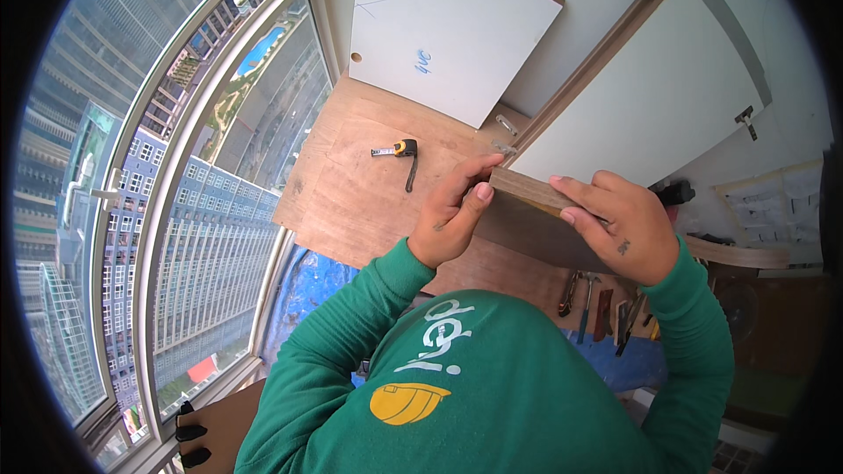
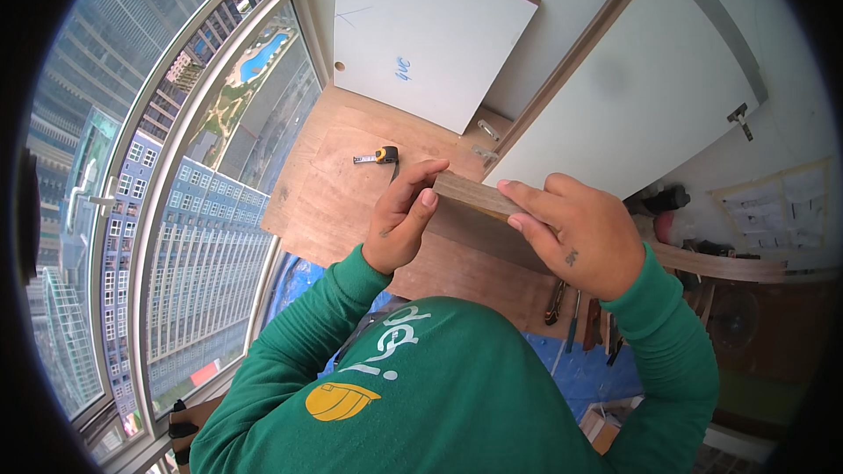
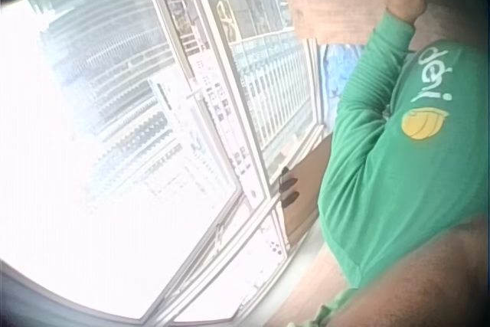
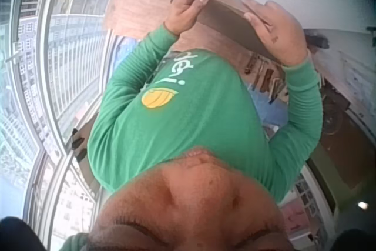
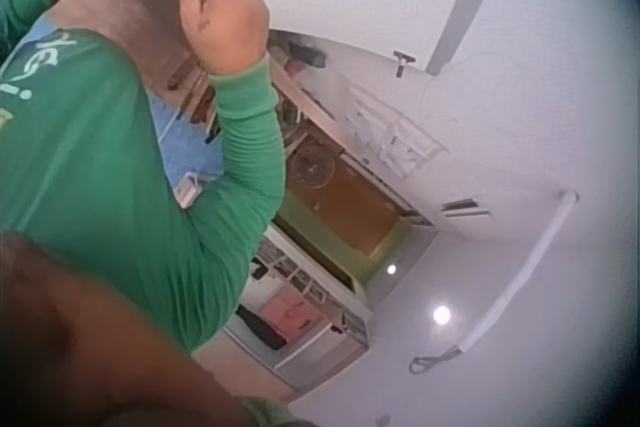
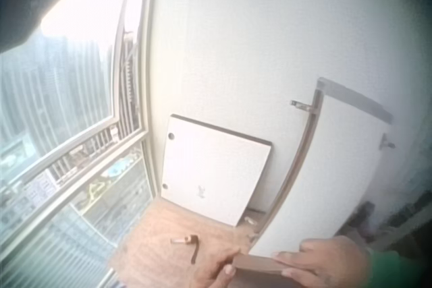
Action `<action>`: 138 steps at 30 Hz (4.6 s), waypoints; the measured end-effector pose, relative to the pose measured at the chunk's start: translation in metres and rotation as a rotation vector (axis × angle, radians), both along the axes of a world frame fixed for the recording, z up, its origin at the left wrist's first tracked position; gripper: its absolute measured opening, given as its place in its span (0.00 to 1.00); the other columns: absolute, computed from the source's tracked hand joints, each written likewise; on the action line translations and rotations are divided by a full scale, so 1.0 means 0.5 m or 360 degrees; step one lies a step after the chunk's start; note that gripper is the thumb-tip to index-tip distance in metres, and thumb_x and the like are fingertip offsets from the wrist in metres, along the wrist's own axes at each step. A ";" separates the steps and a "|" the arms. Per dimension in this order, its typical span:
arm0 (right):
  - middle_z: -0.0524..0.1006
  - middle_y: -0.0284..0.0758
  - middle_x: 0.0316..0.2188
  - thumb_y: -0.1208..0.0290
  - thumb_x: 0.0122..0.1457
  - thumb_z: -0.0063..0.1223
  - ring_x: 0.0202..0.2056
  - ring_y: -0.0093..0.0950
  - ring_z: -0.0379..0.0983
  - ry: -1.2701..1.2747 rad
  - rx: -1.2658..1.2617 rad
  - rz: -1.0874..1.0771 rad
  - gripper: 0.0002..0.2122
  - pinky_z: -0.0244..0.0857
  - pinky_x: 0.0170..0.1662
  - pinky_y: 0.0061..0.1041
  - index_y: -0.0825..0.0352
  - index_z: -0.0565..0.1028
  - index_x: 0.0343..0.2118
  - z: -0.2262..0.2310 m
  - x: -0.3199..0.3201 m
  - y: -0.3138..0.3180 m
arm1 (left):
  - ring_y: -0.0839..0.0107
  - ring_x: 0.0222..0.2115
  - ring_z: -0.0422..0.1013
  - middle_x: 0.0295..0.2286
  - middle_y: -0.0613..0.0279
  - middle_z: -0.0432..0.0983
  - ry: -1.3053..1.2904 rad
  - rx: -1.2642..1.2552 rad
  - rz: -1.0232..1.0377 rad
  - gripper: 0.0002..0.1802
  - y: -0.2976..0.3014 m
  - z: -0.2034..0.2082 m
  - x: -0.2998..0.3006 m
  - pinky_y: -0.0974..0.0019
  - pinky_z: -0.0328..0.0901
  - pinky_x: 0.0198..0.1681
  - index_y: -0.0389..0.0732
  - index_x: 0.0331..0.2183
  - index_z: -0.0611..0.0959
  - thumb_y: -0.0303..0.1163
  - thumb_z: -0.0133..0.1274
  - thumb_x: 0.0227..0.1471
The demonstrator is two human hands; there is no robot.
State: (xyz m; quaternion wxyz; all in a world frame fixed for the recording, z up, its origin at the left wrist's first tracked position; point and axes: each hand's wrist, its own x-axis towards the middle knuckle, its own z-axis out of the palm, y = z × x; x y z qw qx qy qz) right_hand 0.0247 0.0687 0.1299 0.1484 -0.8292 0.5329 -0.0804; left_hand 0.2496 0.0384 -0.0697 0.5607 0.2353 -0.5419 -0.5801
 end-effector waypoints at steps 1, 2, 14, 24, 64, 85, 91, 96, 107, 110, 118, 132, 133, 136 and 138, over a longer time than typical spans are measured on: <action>0.70 0.36 0.27 0.72 0.64 0.65 0.26 0.31 0.67 0.0010 0.0003 -0.0012 0.19 0.65 0.32 0.33 0.63 0.83 0.59 0.000 0.000 0.001 | 0.71 0.52 0.71 0.53 0.59 0.77 -0.0009 -0.0001 -0.0003 0.23 0.000 0.000 0.000 0.65 0.68 0.57 0.37 0.65 0.76 0.36 0.51 0.75; 0.69 0.36 0.26 0.71 0.64 0.65 0.26 0.31 0.67 -0.0006 -0.0002 -0.0003 0.19 0.65 0.32 0.33 0.63 0.83 0.59 -0.001 -0.001 0.001 | 0.71 0.52 0.72 0.54 0.59 0.77 -0.0019 -0.0001 -0.0006 0.23 -0.001 0.001 0.001 0.65 0.68 0.58 0.37 0.65 0.76 0.35 0.51 0.75; 0.70 0.36 0.26 0.68 0.66 0.64 0.26 0.33 0.67 0.0017 -0.0002 -0.0015 0.19 0.65 0.32 0.34 0.60 0.83 0.59 -0.007 -0.003 0.003 | 0.75 0.53 0.70 0.54 0.60 0.77 -0.0054 -0.0011 -0.0014 0.24 0.000 0.011 0.002 0.68 0.65 0.59 0.34 0.66 0.74 0.34 0.49 0.76; 0.69 0.36 0.25 0.70 0.65 0.65 0.25 0.32 0.66 -0.0012 0.0016 -0.0035 0.19 0.65 0.32 0.33 0.62 0.83 0.59 -0.013 -0.002 0.006 | 0.71 0.59 0.68 0.57 0.60 0.75 0.0005 0.0008 -0.0109 0.25 0.000 0.013 0.007 0.65 0.61 0.65 0.33 0.67 0.72 0.33 0.49 0.76; 0.76 0.38 0.27 0.62 0.66 0.64 0.30 0.40 0.76 -0.0099 -0.0012 -0.0065 0.17 0.71 0.36 0.39 0.58 0.83 0.56 -0.047 -0.018 0.000 | 0.71 0.46 0.78 0.45 0.58 0.80 -0.0415 -0.0193 -0.0601 0.19 -0.112 0.093 0.076 0.63 0.75 0.52 0.30 0.55 0.80 0.29 0.62 0.67; 0.76 0.38 0.26 0.63 0.65 0.65 0.28 0.41 0.75 -0.0132 0.0013 -0.0112 0.16 0.70 0.34 0.39 0.58 0.84 0.55 -0.054 -0.022 -0.003 | 0.75 0.37 0.77 0.40 0.60 0.80 -0.0489 -0.0281 -0.0484 0.18 -0.111 0.086 0.073 0.68 0.75 0.42 0.30 0.53 0.82 0.27 0.63 0.66; 0.76 0.37 0.26 0.63 0.65 0.65 0.27 0.40 0.76 -0.0152 -0.0041 -0.0102 0.16 0.70 0.33 0.39 0.59 0.84 0.54 -0.059 -0.021 0.000 | 0.75 0.36 0.77 0.39 0.60 0.80 -0.0417 -0.0310 -0.0450 0.18 -0.107 0.079 0.069 0.67 0.75 0.42 0.30 0.53 0.82 0.27 0.64 0.66; 0.76 0.37 0.26 0.63 0.65 0.65 0.27 0.40 0.76 -0.0153 -0.0049 -0.0099 0.17 0.70 0.32 0.39 0.59 0.84 0.55 -0.061 -0.021 0.002 | 0.75 0.37 0.77 0.41 0.59 0.80 -0.0426 -0.0214 -0.0497 0.18 -0.105 0.078 0.073 0.67 0.75 0.42 0.30 0.54 0.82 0.27 0.64 0.66; 0.76 0.37 0.26 0.63 0.65 0.64 0.27 0.40 0.76 -0.0142 -0.0033 -0.0107 0.17 0.70 0.33 0.39 0.58 0.84 0.55 -0.057 -0.017 0.007 | 0.68 0.43 0.79 0.46 0.53 0.83 -0.0373 -0.0401 -0.0419 0.23 -0.106 0.111 0.065 0.62 0.76 0.47 0.32 0.56 0.82 0.28 0.68 0.61; 0.76 0.37 0.27 0.62 0.65 0.64 0.28 0.40 0.76 -0.0143 -0.0030 -0.0102 0.17 0.70 0.34 0.39 0.59 0.84 0.55 -0.056 -0.017 0.008 | 0.65 0.40 0.80 0.44 0.51 0.85 -0.0546 -0.0697 -0.0353 0.23 -0.117 0.135 0.053 0.61 0.75 0.44 0.34 0.53 0.85 0.29 0.71 0.57; 0.76 0.40 0.32 0.65 0.61 0.68 0.33 0.42 0.76 -0.0122 0.0058 -0.0108 0.18 0.70 0.39 0.40 0.62 0.83 0.53 -0.041 -0.038 0.013 | 0.62 0.31 0.78 0.34 0.55 0.85 -0.0828 -0.0776 -0.0343 0.17 -0.121 0.152 0.043 0.62 0.69 0.33 0.38 0.45 0.89 0.31 0.73 0.54; 0.75 0.38 0.35 0.71 0.59 0.71 0.34 0.34 0.71 -0.0273 0.0067 -0.0288 0.15 0.67 0.39 0.32 0.70 0.82 0.47 -0.047 -0.111 0.058 | 0.65 0.30 0.77 0.35 0.54 0.84 -0.0807 -0.0764 -0.0391 0.18 -0.128 0.149 0.040 0.63 0.71 0.34 0.34 0.46 0.88 0.30 0.72 0.56; 0.75 0.38 0.35 0.71 0.59 0.70 0.34 0.34 0.72 -0.0289 0.0076 -0.0314 0.15 0.67 0.39 0.32 0.71 0.82 0.47 -0.049 -0.111 0.060 | 0.65 0.30 0.77 0.35 0.54 0.84 -0.0813 -0.0778 -0.0384 0.18 -0.129 0.150 0.040 0.63 0.71 0.35 0.33 0.46 0.88 0.30 0.72 0.56; 0.75 0.38 0.35 0.71 0.60 0.70 0.35 0.34 0.72 -0.0291 0.0090 -0.0335 0.15 0.68 0.39 0.32 0.71 0.83 0.47 -0.054 -0.112 0.060 | 0.65 0.31 0.77 0.36 0.53 0.84 -0.0830 -0.0781 -0.0380 0.18 -0.128 0.151 0.040 0.63 0.72 0.36 0.33 0.46 0.87 0.29 0.72 0.56; 0.75 0.38 0.34 0.69 0.61 0.70 0.31 0.34 0.72 -0.0307 0.0013 -0.0269 0.14 0.68 0.36 0.33 0.70 0.83 0.47 -0.057 -0.112 0.058 | 0.65 0.32 0.77 0.37 0.53 0.84 -0.0858 -0.0756 -0.0384 0.18 -0.125 0.152 0.041 0.63 0.72 0.37 0.32 0.46 0.87 0.29 0.72 0.56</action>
